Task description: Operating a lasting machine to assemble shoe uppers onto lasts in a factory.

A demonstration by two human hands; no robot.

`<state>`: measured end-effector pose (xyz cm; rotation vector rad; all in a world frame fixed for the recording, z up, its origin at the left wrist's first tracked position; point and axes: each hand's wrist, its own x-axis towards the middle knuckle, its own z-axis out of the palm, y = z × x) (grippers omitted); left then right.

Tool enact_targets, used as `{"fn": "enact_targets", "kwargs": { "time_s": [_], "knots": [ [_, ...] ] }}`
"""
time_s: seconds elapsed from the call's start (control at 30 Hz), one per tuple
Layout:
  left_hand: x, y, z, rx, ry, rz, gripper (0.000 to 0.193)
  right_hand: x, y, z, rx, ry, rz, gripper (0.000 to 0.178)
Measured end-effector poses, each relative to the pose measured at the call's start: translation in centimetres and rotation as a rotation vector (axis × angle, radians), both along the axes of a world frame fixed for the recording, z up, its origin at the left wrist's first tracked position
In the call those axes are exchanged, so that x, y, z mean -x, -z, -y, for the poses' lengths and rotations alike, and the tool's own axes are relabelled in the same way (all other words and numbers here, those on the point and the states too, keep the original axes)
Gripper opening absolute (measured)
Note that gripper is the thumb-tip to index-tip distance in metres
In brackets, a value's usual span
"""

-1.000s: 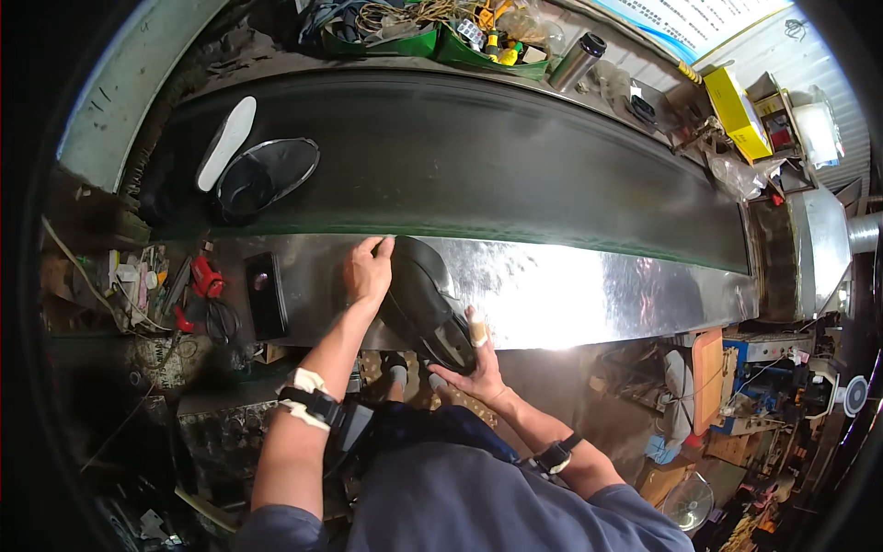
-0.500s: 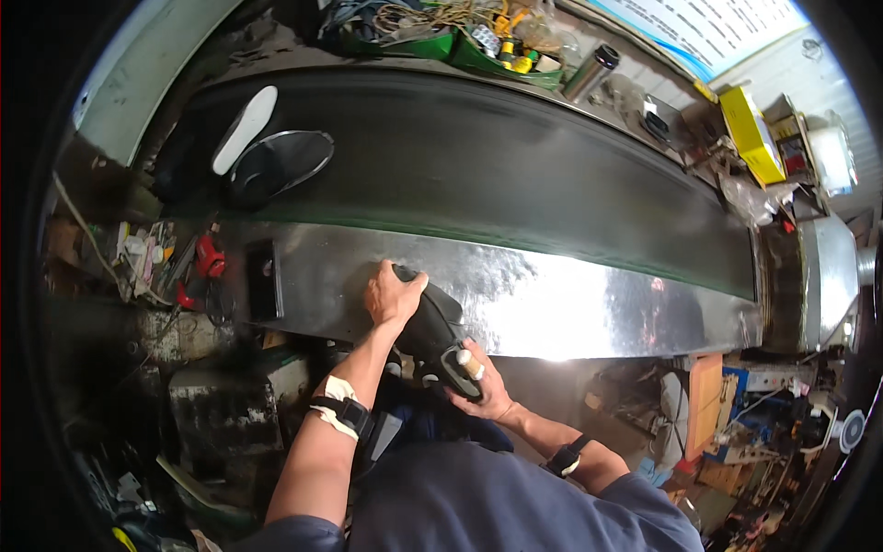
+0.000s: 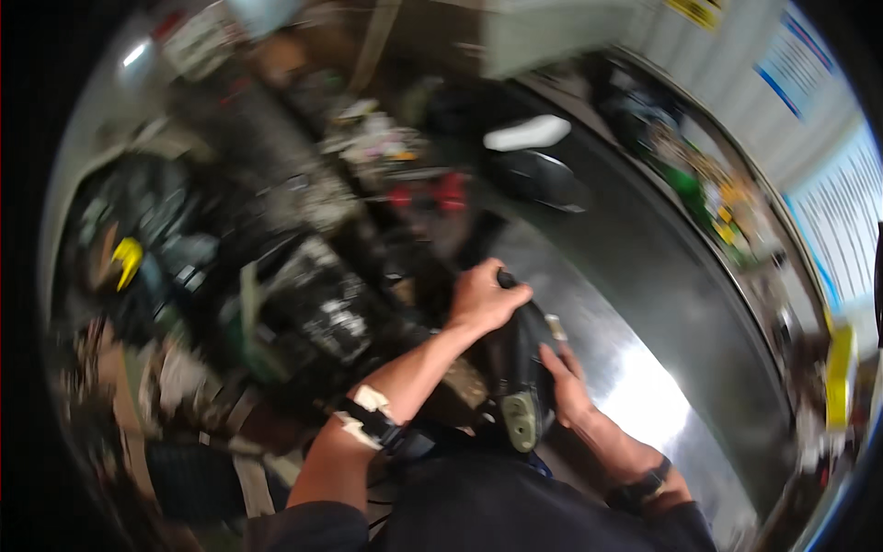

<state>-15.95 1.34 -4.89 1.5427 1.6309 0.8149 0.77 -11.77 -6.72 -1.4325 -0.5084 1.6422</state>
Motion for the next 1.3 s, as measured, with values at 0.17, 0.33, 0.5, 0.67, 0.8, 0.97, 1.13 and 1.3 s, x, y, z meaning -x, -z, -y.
{"fn": "enact_targets", "kwargs": {
  "time_s": [0.17, 0.33, 0.5, 0.67, 0.8, 0.97, 1.13, 1.3],
  "knots": [
    [12.9, -3.7, 3.1, -0.132, -0.258, 0.008, 0.037, 11.7, -1.6, -0.8, -0.408, -0.138, -0.059, 0.052],
    [27.9, -7.2, 7.9, -0.122, -0.648, -0.056, 0.043, 24.7, -2.9, -2.1, -0.558, -0.337, -0.038, 0.036],
    [41.1, -9.5, 11.2, -0.549, -0.952, 0.061, 0.045, 34.7, -4.2, -3.5, -0.486, -0.414, -0.248, 0.042],
    [55.6, -3.6, 13.9, -0.682, -0.950, -0.479, 0.105, 43.7, -8.0, -0.6, -0.399, -0.462, -0.403, 0.046],
    [54.0, -4.9, 13.1, -0.594, -0.882, -0.010, 0.090, 45.9, -9.3, -1.8, -0.408, -0.445, -0.301, 0.045],
    [54.4, -0.5, 22.4, -0.579, -0.534, 0.118, 0.095, 49.0, -10.7, -2.7, -0.360, -0.396, -0.282, 0.045],
    [55.8, 2.9, 26.6, -0.168, -0.615, 0.612, 0.078, 54.0, -8.2, -4.7, -0.309, -0.450, -0.367, 0.060],
    [54.2, -5.1, 18.9, -0.299, -0.578, 1.465, 0.044, 58.5, -6.9, -7.1, -0.392, -0.416, -0.453, 0.041]
  ]
}}
